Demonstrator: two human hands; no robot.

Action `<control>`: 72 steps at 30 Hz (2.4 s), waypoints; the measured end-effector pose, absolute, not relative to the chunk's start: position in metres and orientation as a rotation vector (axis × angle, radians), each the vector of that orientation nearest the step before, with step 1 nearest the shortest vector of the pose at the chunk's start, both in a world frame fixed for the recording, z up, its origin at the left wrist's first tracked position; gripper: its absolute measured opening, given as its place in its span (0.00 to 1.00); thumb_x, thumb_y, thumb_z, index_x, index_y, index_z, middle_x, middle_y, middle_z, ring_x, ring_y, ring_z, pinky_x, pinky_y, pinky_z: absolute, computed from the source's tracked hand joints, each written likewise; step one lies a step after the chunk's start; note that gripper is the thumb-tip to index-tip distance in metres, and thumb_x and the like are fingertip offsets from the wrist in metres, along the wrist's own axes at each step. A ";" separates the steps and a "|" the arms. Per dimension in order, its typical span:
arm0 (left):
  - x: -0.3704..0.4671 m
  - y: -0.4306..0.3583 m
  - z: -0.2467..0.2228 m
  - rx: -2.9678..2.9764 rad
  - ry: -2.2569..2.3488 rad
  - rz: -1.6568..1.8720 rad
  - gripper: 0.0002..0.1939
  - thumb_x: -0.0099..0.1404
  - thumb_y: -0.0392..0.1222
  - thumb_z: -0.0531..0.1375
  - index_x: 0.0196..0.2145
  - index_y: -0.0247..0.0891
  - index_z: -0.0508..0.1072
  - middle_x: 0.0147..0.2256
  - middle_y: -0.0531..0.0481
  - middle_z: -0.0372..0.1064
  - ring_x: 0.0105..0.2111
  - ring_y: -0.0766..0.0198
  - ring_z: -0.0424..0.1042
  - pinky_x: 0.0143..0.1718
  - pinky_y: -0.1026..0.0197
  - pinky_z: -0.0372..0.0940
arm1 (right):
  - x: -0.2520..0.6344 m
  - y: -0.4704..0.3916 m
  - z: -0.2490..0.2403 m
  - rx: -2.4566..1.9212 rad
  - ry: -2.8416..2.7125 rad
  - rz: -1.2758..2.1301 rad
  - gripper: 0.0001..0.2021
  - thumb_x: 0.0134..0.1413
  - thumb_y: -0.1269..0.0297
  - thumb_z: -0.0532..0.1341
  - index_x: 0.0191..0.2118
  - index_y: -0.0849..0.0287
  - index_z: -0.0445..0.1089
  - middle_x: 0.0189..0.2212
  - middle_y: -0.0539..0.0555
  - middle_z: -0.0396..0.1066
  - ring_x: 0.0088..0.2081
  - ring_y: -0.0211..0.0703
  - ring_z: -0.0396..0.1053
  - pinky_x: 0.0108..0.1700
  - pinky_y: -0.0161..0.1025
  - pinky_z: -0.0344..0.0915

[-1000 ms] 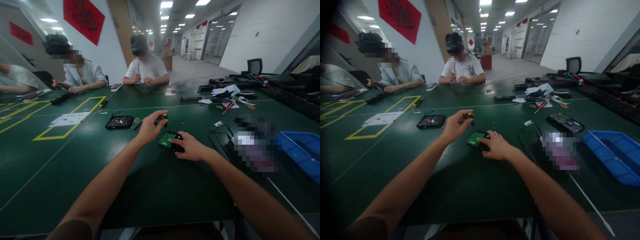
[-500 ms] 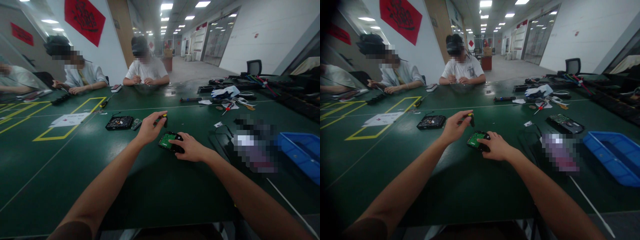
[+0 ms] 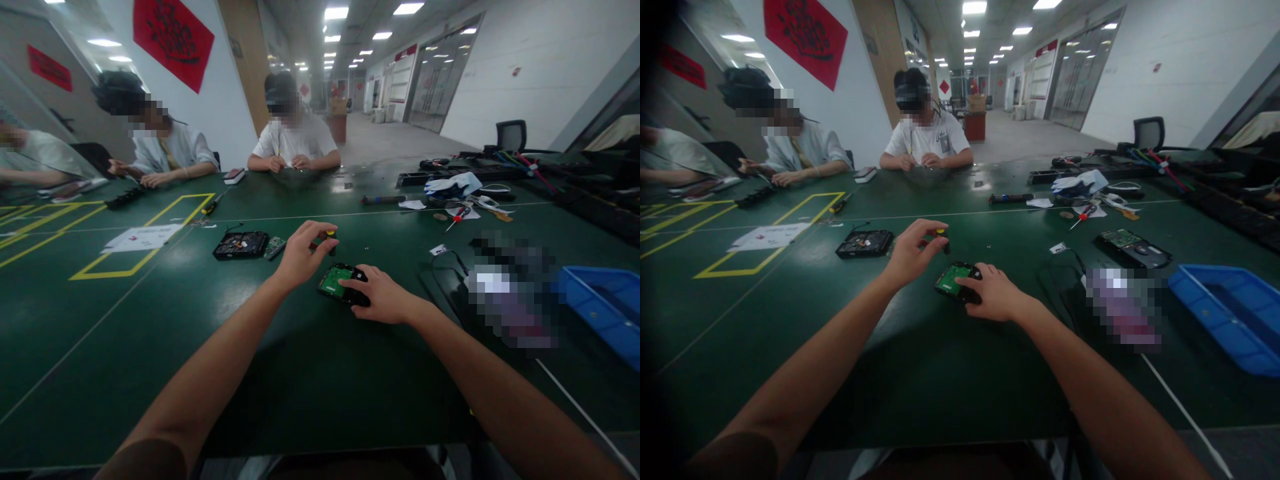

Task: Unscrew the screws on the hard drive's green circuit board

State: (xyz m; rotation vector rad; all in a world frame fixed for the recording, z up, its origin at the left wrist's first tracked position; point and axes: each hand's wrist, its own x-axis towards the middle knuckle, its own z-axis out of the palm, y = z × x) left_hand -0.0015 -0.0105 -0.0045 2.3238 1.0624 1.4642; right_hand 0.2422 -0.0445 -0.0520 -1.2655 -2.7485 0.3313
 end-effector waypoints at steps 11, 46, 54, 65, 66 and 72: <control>-0.002 -0.009 -0.006 2.288 1.104 1.509 0.12 0.66 0.42 0.68 0.47 0.41 0.76 0.43 0.47 0.70 0.41 0.63 0.74 0.35 0.62 0.74 | 0.243 -0.045 -0.051 -1.275 -2.755 0.343 0.37 0.57 0.45 0.65 0.71 0.42 0.59 0.69 0.62 0.50 0.66 0.71 0.53 0.64 0.66 0.54; -0.003 -0.006 -0.010 2.242 1.044 1.499 0.14 0.68 0.41 0.66 0.50 0.39 0.75 0.45 0.46 0.74 0.44 0.61 0.77 0.38 0.62 0.75 | 0.243 -0.045 -0.051 -1.276 -2.758 0.347 0.37 0.57 0.45 0.65 0.71 0.42 0.59 0.69 0.62 0.50 0.66 0.72 0.54 0.63 0.66 0.55; -0.004 -0.004 -0.012 2.201 1.117 1.504 0.14 0.67 0.44 0.68 0.48 0.39 0.74 0.45 0.46 0.76 0.45 0.59 0.77 0.39 0.59 0.76 | 0.243 -0.044 -0.054 -1.277 -2.751 0.335 0.37 0.57 0.45 0.65 0.71 0.42 0.59 0.69 0.61 0.50 0.66 0.71 0.53 0.64 0.66 0.54; -0.004 -0.004 -0.013 2.220 1.008 1.372 0.18 0.74 0.37 0.56 0.59 0.42 0.72 0.51 0.45 0.76 0.38 0.64 0.78 0.37 0.61 0.77 | 0.242 -0.045 -0.051 -1.271 -2.762 0.321 0.37 0.58 0.45 0.65 0.71 0.42 0.59 0.69 0.63 0.50 0.67 0.71 0.53 0.64 0.66 0.55; -0.004 -0.004 -0.013 2.215 0.999 1.362 0.18 0.74 0.38 0.55 0.59 0.42 0.72 0.52 0.45 0.76 0.38 0.64 0.78 0.37 0.62 0.77 | 0.242 -0.045 -0.051 -1.273 -2.761 0.324 0.37 0.58 0.45 0.65 0.71 0.42 0.59 0.69 0.63 0.50 0.67 0.71 0.53 0.63 0.67 0.55; -0.004 -0.006 -0.011 2.244 0.990 1.369 0.17 0.75 0.40 0.56 0.59 0.41 0.73 0.53 0.44 0.75 0.42 0.62 0.77 0.38 0.61 0.77 | 0.241 -0.046 -0.051 -1.270 -2.755 0.335 0.37 0.58 0.46 0.65 0.71 0.43 0.59 0.69 0.63 0.51 0.66 0.72 0.54 0.63 0.66 0.55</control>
